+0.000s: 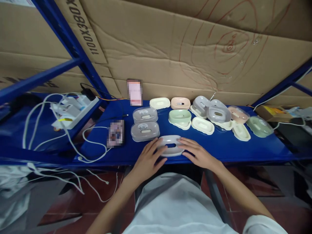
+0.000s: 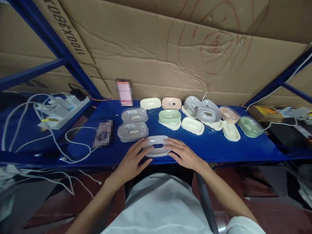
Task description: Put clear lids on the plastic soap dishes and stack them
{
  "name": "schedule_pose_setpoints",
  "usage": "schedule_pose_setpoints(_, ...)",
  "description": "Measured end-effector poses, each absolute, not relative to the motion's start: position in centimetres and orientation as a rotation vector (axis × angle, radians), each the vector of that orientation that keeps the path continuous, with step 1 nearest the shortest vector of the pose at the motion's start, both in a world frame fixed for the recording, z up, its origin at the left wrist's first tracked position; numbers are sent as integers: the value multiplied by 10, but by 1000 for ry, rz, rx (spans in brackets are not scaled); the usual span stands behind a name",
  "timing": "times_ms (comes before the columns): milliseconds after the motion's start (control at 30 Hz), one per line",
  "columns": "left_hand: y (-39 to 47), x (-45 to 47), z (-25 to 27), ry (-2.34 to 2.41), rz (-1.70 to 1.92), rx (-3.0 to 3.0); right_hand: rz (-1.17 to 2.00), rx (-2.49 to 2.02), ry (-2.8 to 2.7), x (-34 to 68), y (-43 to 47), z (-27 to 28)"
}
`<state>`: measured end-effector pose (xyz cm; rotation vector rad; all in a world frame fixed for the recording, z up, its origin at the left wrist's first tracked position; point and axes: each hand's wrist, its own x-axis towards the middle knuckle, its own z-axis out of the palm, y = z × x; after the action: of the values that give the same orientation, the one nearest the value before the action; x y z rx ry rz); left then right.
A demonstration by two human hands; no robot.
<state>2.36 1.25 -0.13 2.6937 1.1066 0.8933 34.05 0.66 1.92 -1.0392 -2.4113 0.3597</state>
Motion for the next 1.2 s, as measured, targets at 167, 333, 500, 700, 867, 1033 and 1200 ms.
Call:
schedule_pose_setpoints(167,7,17,-14,1141,943,2618,77,-1323,-2261,347,56,14)
schedule_pose_setpoints(333,6,11,-16,1122,1151,2485,60,-1354,-2314,349,59,8)
schedule_pose_setpoints(500,8,22,-12,1155,1179,2432,318,-1203,-2270,347,18,9)
schedule_pose_setpoints(700,21,44,-9,1135,1099,2488,409,-1242,-2045,349,0,7)
schedule_pose_setpoints(867,46,63,-3,1111,960,2558,233,-1276,-2263,345,12,10)
schedule_pose_setpoints(1033,52,66,-3,1081,832,2587,-31,-1304,-2260,343,15,1)
schedule_pose_setpoints(1200,43,57,-5,1067,829,2597,-10,-1190,-2358,343,10,-1)
